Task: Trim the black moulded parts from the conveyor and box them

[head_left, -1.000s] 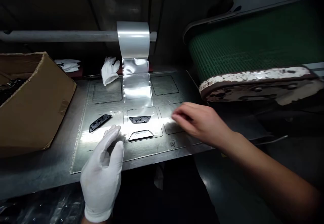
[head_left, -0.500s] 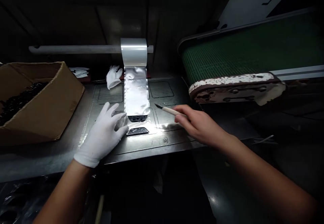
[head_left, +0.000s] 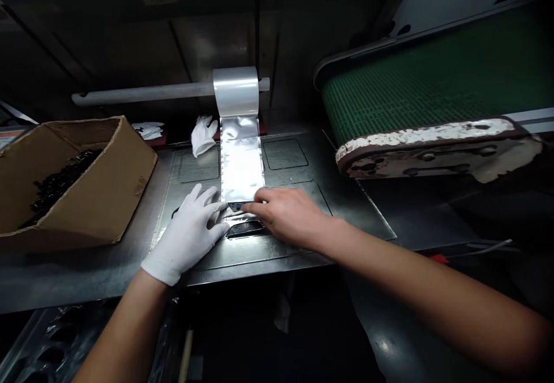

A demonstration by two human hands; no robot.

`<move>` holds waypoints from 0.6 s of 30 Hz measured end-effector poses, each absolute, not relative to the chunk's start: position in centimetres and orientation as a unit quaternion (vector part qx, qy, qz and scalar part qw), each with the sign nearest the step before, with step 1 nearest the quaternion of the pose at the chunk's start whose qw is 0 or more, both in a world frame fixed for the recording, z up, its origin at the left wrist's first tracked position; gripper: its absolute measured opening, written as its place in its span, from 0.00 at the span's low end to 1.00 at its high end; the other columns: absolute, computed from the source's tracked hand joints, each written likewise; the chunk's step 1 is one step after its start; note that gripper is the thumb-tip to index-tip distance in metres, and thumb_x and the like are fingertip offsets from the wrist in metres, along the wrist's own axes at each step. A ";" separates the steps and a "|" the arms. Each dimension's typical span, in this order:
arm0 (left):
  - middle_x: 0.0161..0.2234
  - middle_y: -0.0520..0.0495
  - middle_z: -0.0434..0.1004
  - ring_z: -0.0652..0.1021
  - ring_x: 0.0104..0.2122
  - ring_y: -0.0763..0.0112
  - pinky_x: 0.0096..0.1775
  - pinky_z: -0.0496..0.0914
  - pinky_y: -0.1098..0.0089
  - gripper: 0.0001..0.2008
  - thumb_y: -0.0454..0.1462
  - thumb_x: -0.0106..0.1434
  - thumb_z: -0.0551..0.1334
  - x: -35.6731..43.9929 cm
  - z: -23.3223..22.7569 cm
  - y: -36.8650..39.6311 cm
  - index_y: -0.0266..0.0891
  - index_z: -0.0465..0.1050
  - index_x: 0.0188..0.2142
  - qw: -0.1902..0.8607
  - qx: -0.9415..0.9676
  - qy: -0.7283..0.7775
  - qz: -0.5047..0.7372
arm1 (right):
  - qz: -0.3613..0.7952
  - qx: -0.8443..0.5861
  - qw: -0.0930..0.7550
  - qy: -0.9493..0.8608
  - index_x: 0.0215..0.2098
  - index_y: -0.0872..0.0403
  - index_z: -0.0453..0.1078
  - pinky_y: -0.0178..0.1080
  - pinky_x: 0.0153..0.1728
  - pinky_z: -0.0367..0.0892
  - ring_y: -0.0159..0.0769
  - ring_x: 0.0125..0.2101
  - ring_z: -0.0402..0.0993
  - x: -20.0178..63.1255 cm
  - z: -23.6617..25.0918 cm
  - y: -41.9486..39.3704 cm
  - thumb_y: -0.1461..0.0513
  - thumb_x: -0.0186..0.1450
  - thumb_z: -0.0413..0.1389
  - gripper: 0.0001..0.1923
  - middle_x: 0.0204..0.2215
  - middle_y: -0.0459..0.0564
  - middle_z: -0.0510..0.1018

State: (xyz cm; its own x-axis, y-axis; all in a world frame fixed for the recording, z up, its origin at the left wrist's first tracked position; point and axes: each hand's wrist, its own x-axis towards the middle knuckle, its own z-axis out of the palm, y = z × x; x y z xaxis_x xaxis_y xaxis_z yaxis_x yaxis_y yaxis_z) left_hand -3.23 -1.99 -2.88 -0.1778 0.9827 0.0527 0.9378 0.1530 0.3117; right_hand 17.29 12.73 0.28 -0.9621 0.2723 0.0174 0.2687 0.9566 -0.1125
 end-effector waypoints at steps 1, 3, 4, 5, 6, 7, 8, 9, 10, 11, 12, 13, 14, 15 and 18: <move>0.70 0.42 0.64 0.54 0.73 0.38 0.68 0.61 0.40 0.20 0.45 0.69 0.64 -3.3 -2.9 -2.0 0.42 0.78 0.57 0.083 0.638 0.753 0.135 | 0.043 -0.139 0.023 -0.989 0.60 0.41 0.75 0.38 0.28 0.54 0.38 0.38 0.76 18.8 0.1 13.3 0.65 0.73 0.54 0.22 0.46 0.48 0.82; 0.71 0.43 0.63 0.53 0.74 0.40 0.68 0.61 0.41 0.21 0.45 0.69 0.64 -3.5 -2.9 -2.0 0.43 0.77 0.59 0.089 0.640 0.753 0.125 | 0.014 -0.156 0.042 -0.987 0.59 0.42 0.76 0.37 0.31 0.59 0.39 0.40 0.77 22.8 -0.2 14.9 0.65 0.73 0.55 0.20 0.46 0.49 0.82; 0.72 0.44 0.62 0.52 0.74 0.40 0.68 0.61 0.41 0.22 0.46 0.69 0.64 -3.6 -2.9 -2.0 0.43 0.76 0.60 0.093 0.637 0.755 0.120 | 0.001 -0.168 0.053 -0.984 0.58 0.43 0.77 0.37 0.33 0.61 0.38 0.41 0.77 25.2 -0.3 15.7 0.64 0.73 0.54 0.19 0.46 0.49 0.82; 0.72 0.44 0.62 0.51 0.74 0.41 0.68 0.61 0.40 0.22 0.46 0.69 0.64 -3.7 -2.9 -2.1 0.43 0.76 0.60 0.095 0.636 0.757 0.117 | -0.009 -0.182 0.061 -0.981 0.57 0.43 0.78 0.37 0.34 0.63 0.38 0.41 0.78 27.6 -0.5 16.6 0.64 0.73 0.54 0.18 0.47 0.49 0.81; 0.72 0.43 0.62 0.51 0.74 0.40 0.68 0.61 0.40 0.23 0.46 0.68 0.65 -3.7 -2.8 -2.1 0.42 0.76 0.60 0.093 0.636 0.757 0.117 | -0.015 -0.197 0.069 -0.978 0.56 0.44 0.79 0.37 0.35 0.65 0.38 0.41 0.78 29.9 -0.7 17.3 0.64 0.73 0.54 0.18 0.47 0.49 0.81; 0.72 0.42 0.62 0.51 0.74 0.40 0.68 0.61 0.40 0.22 0.45 0.68 0.65 -3.7 -2.6 -2.2 0.42 0.77 0.59 0.085 0.639 0.755 0.121 | -0.018 -0.214 0.077 -0.974 0.56 0.45 0.79 0.37 0.35 0.66 0.38 0.40 0.79 31.8 -0.9 17.9 0.63 0.74 0.53 0.17 0.47 0.49 0.81; 0.71 0.41 0.62 0.52 0.74 0.39 0.68 0.62 0.40 0.21 0.45 0.67 0.66 -3.5 -2.4 -2.3 0.41 0.78 0.57 0.071 0.645 0.749 0.133 | -0.021 -0.233 0.088 -0.968 0.56 0.45 0.79 0.37 0.35 0.67 0.38 0.40 0.79 33.3 -1.3 18.2 0.63 0.74 0.53 0.18 0.47 0.50 0.81; 0.70 0.40 0.64 0.55 0.73 0.40 0.68 0.61 0.40 0.19 0.44 0.67 0.66 -3.2 -2.0 -2.4 0.40 0.78 0.56 0.052 0.652 0.741 0.153 | -0.021 -0.252 0.104 -0.962 0.57 0.47 0.78 0.38 0.35 0.68 0.39 0.41 0.79 34.3 -1.9 18.4 0.63 0.74 0.53 0.18 0.48 0.51 0.80; 0.67 0.39 0.68 0.59 0.71 0.42 0.68 0.61 0.42 0.17 0.42 0.67 0.66 -2.7 -1.6 -2.4 0.41 0.79 0.54 0.034 0.663 0.727 0.176 | -0.018 -0.271 0.121 -0.955 0.59 0.48 0.77 0.38 0.36 0.70 0.40 0.42 0.79 34.8 -2.5 18.3 0.64 0.73 0.52 0.19 0.49 0.52 0.80; 0.64 0.40 0.71 0.63 0.69 0.45 0.67 0.62 0.44 0.16 0.41 0.67 0.66 -2.0 -1.2 -2.3 0.42 0.79 0.53 0.022 0.677 0.710 0.193 | -0.013 -0.285 0.138 -0.949 0.60 0.49 0.76 0.40 0.38 0.71 0.42 0.43 0.79 34.8 -3.3 18.2 0.66 0.73 0.52 0.21 0.49 0.54 0.79; 0.60 0.41 0.75 0.68 0.65 0.47 0.66 0.64 0.46 0.14 0.39 0.67 0.66 -1.3 -0.7 -2.2 0.43 0.79 0.52 0.018 0.695 0.691 0.198 | -0.003 -0.293 0.154 -0.944 0.61 0.51 0.76 0.41 0.41 0.72 0.44 0.45 0.78 34.4 -4.0 18.0 0.67 0.72 0.51 0.22 0.49 0.55 0.79; 0.55 0.42 0.78 0.72 0.61 0.50 0.64 0.67 0.48 0.13 0.37 0.67 0.66 -0.4 -0.4 -2.0 0.43 0.80 0.51 0.021 0.716 0.672 0.186 | 0.009 -0.297 0.168 -0.940 0.62 0.51 0.75 0.44 0.44 0.73 0.46 0.47 0.77 33.8 -4.7 17.7 0.68 0.72 0.51 0.23 0.49 0.56 0.79; 0.50 0.42 0.80 0.75 0.56 0.52 0.60 0.70 0.50 0.12 0.36 0.67 0.65 0.4 -0.2 -1.7 0.43 0.80 0.49 0.025 0.736 0.656 0.164 | 0.021 -0.297 0.182 -0.937 0.62 0.52 0.75 0.46 0.47 0.74 0.47 0.48 0.76 33.2 -5.3 17.5 0.69 0.71 0.51 0.24 0.49 0.57 0.79; 0.46 0.42 0.81 0.77 0.51 0.53 0.54 0.72 0.51 0.11 0.34 0.67 0.64 1.2 -0.1 -1.3 0.43 0.80 0.48 0.028 0.752 0.644 0.136 | 0.031 -0.297 0.196 -0.934 0.61 0.53 0.75 0.48 0.49 0.73 0.49 0.49 0.75 32.7 -5.9 17.4 0.69 0.71 0.51 0.23 0.50 0.57 0.79; 0.35 0.42 0.81 0.78 0.38 0.55 0.43 0.73 0.53 0.12 0.29 0.68 0.59 2.6 -0.1 -0.4 0.40 0.81 0.44 0.017 0.766 0.636 0.096 | 0.042 -0.308 0.244 -0.919 0.60 0.57 0.75 0.53 0.54 0.72 0.51 0.52 0.73 32.4 -6.6 16.5 0.67 0.71 0.53 0.21 0.52 0.60 0.78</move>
State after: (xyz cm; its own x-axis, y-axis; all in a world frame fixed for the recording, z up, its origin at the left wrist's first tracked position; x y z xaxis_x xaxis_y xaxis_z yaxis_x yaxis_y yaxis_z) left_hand 2.60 -0.36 -0.14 0.1734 0.9769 0.1249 0.9705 -0.1911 0.1473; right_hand 32.42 16.46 -6.62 -0.6913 0.5858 0.4231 0.5447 0.8072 -0.2275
